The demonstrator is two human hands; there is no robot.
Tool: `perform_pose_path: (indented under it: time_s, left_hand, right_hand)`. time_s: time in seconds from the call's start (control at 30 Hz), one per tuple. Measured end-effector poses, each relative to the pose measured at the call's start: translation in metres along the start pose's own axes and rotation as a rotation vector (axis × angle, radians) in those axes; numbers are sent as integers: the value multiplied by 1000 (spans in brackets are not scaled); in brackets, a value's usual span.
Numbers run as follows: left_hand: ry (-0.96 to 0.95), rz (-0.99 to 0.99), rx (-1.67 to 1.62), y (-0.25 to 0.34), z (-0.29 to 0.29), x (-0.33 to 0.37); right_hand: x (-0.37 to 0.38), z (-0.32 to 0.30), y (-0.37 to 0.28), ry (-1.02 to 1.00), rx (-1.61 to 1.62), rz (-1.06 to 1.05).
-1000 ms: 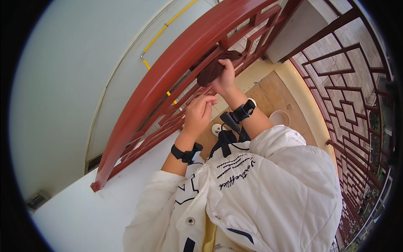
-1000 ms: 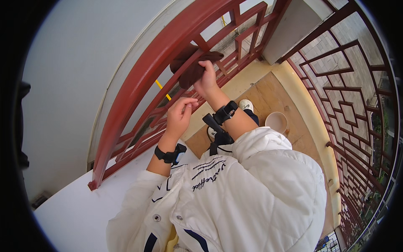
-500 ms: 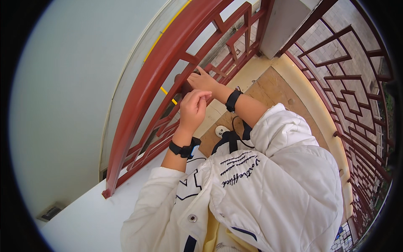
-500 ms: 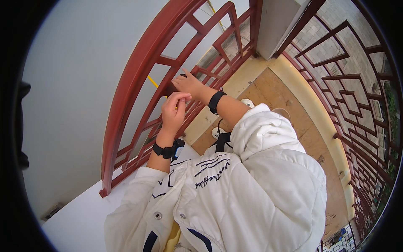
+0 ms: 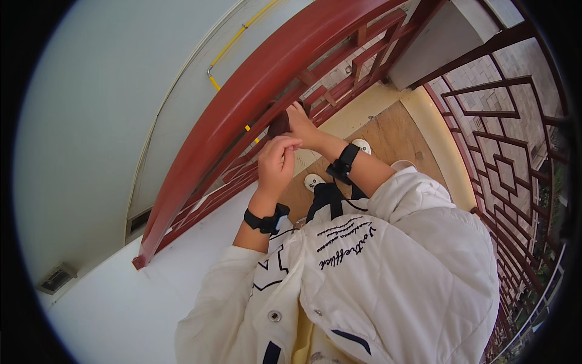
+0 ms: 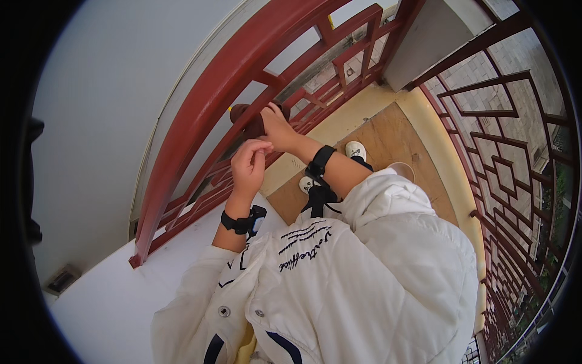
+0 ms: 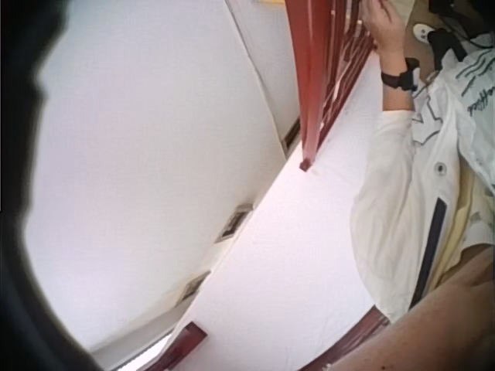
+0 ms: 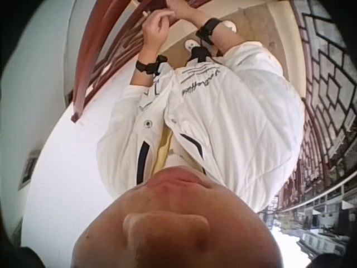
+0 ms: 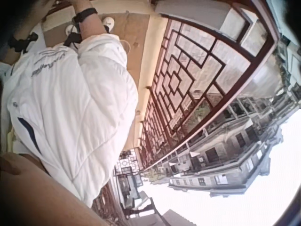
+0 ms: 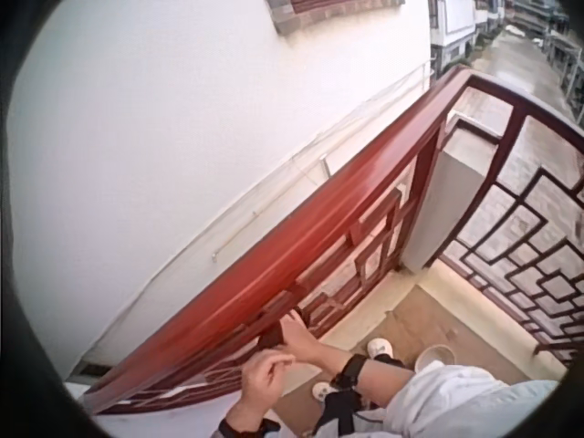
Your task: The person wipes a red metal railing with a dark cloth, moving along the railing and cleaning different sections. The person uses both hands to hold and maneuver the cloth while cleaning the railing surfaces.
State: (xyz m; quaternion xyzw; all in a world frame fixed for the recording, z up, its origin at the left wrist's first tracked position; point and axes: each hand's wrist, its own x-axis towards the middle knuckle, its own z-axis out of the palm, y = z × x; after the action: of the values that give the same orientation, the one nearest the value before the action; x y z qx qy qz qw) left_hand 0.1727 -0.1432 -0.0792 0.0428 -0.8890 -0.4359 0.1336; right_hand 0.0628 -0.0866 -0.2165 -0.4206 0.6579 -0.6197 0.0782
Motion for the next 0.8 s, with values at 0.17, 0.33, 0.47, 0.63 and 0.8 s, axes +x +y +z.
perform_pose_path:
  time_s: [0.17,0.33,0.47,0.63,0.8]
  left_hand:
    - [26,-23,-36,-7,-2,1]
    - [99,-31,-85,-6,-3,-2]
    - [93,-52,-115,-3,6,-11]
    - [81,-77,-170,-3,14,-6]
    - [76,-69,-148,-4,16,5]
  right_hand:
    - [7,-42,21,-328,-813,-278]
    - [17,-100,21,-448,-1248,-229]
    - [12,-74,19,-468,-1259,-250]
    - [-4,-46,21,-260,-1162,-342]
    - [4,-100,36,-280,-1192,-258]
